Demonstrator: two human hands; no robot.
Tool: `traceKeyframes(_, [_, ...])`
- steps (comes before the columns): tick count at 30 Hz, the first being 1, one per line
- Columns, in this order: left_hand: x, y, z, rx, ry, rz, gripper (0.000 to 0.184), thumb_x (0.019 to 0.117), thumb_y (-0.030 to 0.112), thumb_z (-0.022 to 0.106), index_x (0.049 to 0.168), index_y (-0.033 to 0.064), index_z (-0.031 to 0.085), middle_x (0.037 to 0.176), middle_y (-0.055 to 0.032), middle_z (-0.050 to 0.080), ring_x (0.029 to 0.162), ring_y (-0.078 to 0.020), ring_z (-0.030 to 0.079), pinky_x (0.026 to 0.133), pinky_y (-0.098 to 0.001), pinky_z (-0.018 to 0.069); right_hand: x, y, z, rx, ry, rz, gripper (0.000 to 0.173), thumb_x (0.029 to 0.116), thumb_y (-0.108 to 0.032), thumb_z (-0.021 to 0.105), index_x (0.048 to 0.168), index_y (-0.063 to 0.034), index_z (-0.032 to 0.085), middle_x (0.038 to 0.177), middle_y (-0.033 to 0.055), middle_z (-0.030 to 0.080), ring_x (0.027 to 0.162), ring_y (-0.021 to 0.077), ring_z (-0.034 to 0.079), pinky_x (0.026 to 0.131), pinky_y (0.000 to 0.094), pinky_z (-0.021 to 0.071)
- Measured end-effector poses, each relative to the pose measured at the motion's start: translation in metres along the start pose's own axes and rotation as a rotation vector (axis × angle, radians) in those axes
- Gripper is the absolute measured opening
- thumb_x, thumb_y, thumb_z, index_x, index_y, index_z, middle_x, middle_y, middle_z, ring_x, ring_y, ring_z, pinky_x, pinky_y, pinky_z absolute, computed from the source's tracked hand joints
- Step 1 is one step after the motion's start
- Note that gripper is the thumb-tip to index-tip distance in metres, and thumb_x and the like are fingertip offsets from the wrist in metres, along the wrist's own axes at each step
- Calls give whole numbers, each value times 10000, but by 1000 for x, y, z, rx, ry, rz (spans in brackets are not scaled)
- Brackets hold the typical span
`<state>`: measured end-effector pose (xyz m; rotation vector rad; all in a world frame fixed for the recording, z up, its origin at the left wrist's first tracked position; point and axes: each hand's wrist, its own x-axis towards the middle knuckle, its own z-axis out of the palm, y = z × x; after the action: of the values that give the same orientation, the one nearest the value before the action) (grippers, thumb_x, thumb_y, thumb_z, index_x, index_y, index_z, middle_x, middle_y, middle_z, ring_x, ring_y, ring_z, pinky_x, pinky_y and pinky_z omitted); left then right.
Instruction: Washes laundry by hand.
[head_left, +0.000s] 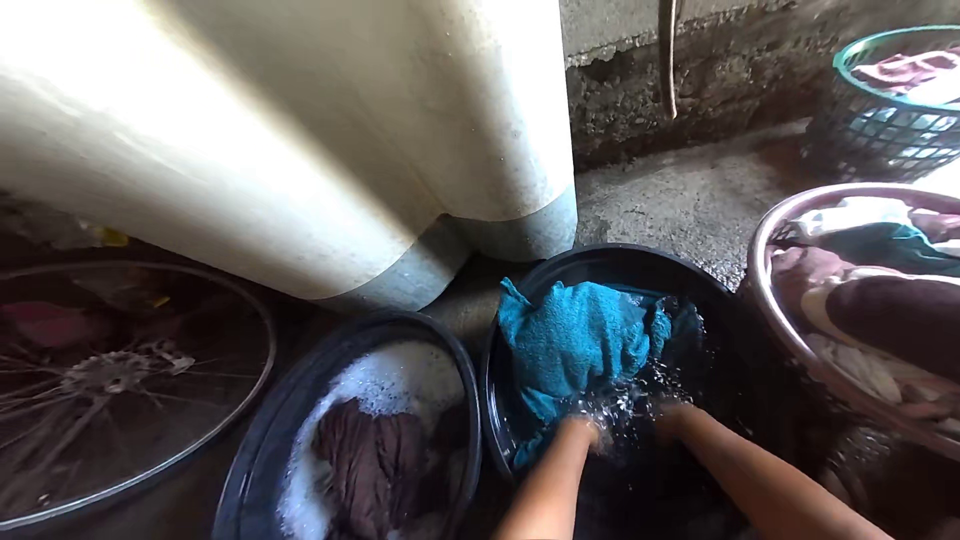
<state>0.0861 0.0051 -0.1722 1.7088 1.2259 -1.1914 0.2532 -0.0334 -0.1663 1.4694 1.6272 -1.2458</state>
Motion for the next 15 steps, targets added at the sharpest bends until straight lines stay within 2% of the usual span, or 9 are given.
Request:
traceKeyframes(1, [0,-4,-9,35,-20,41,496,1022,301,584,1344,-77,591,1457,-294,521,1390,-454,463,1116,-674,346,9,0,-8,15,63,-38,538,967,-233,684,1396,63,556,1452,317,525,1369,504,479,1078,722,377])
traceKeyframes(3, [-6,-18,-31,-31,20,177,482,1045,308,553,1312,-89,608,1386,-311,572,1338,-458,518,1095,-675,375,5,-3,-28,69,279,-147,412,961,-266,697,1257,19,671,1317,290,628,1262,493,570,1024,723,423])
traceKeyframes(5, [-31,-36,-60,-261,218,316,454,1053,317,558,1262,-79,637,1253,-295,647,1194,-411,628,1047,-601,462,-15,-12,-56,201,563,-199,336,987,-312,644,1139,-26,733,1181,242,700,1161,441,645,982,670,482])
traceKeyframes(6, [-47,-44,-74,-407,378,388,403,1055,270,556,1236,-79,647,1193,-278,672,1119,-376,669,1020,-549,503,-28,-19,-72,257,695,-225,349,992,-316,645,1155,-19,726,1187,244,693,1170,437,637,991,650,482])
traceKeyframes(8, [-74,-54,-101,-637,781,424,345,1058,211,538,1250,-55,646,1187,-243,678,1091,-328,681,1004,-486,531,-43,-32,-101,288,873,-277,432,955,-326,710,1293,-58,676,1354,246,612,1322,458,522,1032,659,447])
traceKeyframes(10, [-77,-65,-119,-587,1103,285,403,1014,274,607,1355,59,632,1335,-189,635,1264,-325,592,1096,-490,455,-39,-44,-122,254,875,-266,643,888,-369,791,1471,-217,566,1632,184,362,1518,478,253,1072,751,346])
traceKeyframes(12, [-56,-81,-119,-430,1058,134,680,935,436,690,1545,233,470,1613,-159,379,1487,-410,327,1176,-623,298,-18,-49,-123,224,771,-225,813,852,-456,820,1564,-349,443,1731,128,132,1560,517,28,1060,849,238])
traceKeyframes(13, [-44,-88,-111,-389,956,87,800,908,507,710,1596,272,377,1671,-158,266,1525,-454,224,1167,-692,260,-5,-49,-116,215,718,-205,841,841,-490,823,1571,-376,422,1736,124,105,1553,537,3,1042,874,220])
traceKeyframes(15, [-27,-92,-88,-354,828,60,851,902,547,709,1616,288,325,1686,-156,230,1540,-448,192,1194,-666,252,12,-47,-96,203,659,-168,829,832,-496,827,1558,-396,440,1732,109,144,1553,538,16,1040,905,143])
